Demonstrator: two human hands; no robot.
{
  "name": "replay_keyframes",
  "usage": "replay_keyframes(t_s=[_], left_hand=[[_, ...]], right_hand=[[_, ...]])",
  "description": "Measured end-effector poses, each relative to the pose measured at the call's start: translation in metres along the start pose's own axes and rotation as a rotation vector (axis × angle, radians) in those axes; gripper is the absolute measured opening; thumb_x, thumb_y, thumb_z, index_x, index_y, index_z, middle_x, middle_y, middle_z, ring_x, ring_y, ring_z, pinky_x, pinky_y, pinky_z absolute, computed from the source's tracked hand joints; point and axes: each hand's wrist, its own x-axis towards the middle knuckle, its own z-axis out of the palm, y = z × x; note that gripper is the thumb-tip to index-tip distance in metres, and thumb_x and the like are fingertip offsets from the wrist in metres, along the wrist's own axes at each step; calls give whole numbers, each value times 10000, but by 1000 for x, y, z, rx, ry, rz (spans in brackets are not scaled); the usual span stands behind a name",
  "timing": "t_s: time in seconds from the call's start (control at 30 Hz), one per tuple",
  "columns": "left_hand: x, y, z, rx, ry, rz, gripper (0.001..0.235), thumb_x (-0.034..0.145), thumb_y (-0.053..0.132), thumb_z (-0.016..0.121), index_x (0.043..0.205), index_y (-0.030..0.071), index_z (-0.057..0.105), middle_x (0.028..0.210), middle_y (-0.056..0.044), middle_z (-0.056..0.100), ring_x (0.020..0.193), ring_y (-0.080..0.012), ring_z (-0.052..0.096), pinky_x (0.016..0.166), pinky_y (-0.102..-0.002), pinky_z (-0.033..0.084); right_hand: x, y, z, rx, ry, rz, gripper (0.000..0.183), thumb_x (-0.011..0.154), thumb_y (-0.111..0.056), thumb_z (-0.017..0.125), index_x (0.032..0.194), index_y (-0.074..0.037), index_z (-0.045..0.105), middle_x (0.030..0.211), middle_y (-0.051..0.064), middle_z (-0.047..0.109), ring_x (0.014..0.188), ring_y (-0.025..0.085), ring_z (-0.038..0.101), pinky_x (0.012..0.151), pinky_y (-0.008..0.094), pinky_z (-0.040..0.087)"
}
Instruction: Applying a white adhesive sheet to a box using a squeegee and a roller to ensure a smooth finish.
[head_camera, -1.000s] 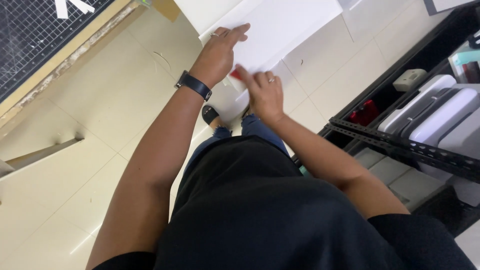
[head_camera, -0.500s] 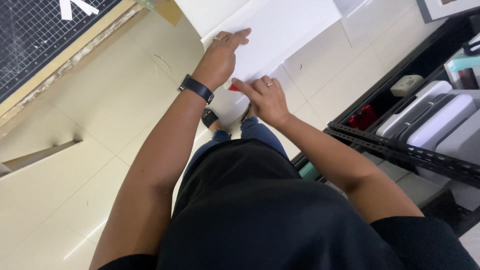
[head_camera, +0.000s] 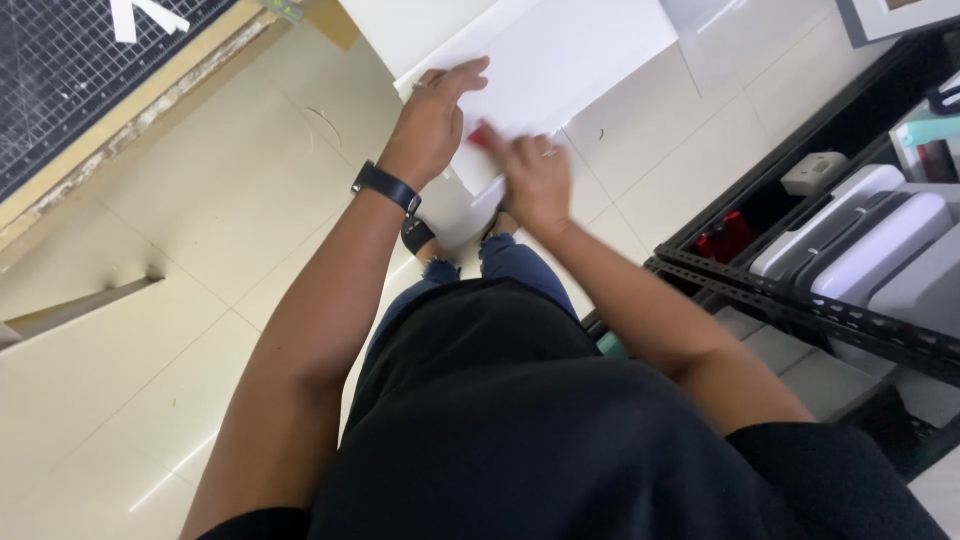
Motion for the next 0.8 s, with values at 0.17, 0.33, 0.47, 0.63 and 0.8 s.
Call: replay_keyframes(t_s=[0.17,0.33,0.47,0.63,0.8], left_hand=[[-1,4,2,22,-1,18,757,831,-244,378,1499,104,453,1313,-111,700,1312,-311,487,1099,-448,474],[7,4,-1,17,37,53,668,853,-210,367,1435,76,530,1403,-108,644,1297,-354,522,1157,-448,428],[-2,5,-2,-14,13,56,701,847,-219,351,1467,73,499,1347,-113,677,1301,-332,502,1139,-450,452],[-7,9,2,-9,36,33,646,914,-194,376,1477,99,493,1352,-106,677,1305,-338,512,1144,-461,435],[-20,18,-2,-123,217,-33,517,964,-67,405,1428,89,572,1398,-122,640,1265,-267,606,1150,-373,442]], right_hand=[[32,174,26,-249,112,586,597,1019,-81,597,1541,-273,383,961,48,609,846,271,587,715,425,500],[-10,20,21,-93,21,307,301,1027,-131,501,1318,-129,578,857,85,550,763,328,557,658,464,439],[30,20,-17,-159,-596,287,666,941,-14,603,1505,-327,436,802,105,601,719,341,652,607,463,510],[38,152,62,-292,-37,616,279,943,-166,577,1215,-144,521,909,114,642,803,335,645,639,481,499],[30,-28,2,-58,-141,26,587,944,-115,551,1511,-253,492,848,54,524,711,337,540,556,472,381]])
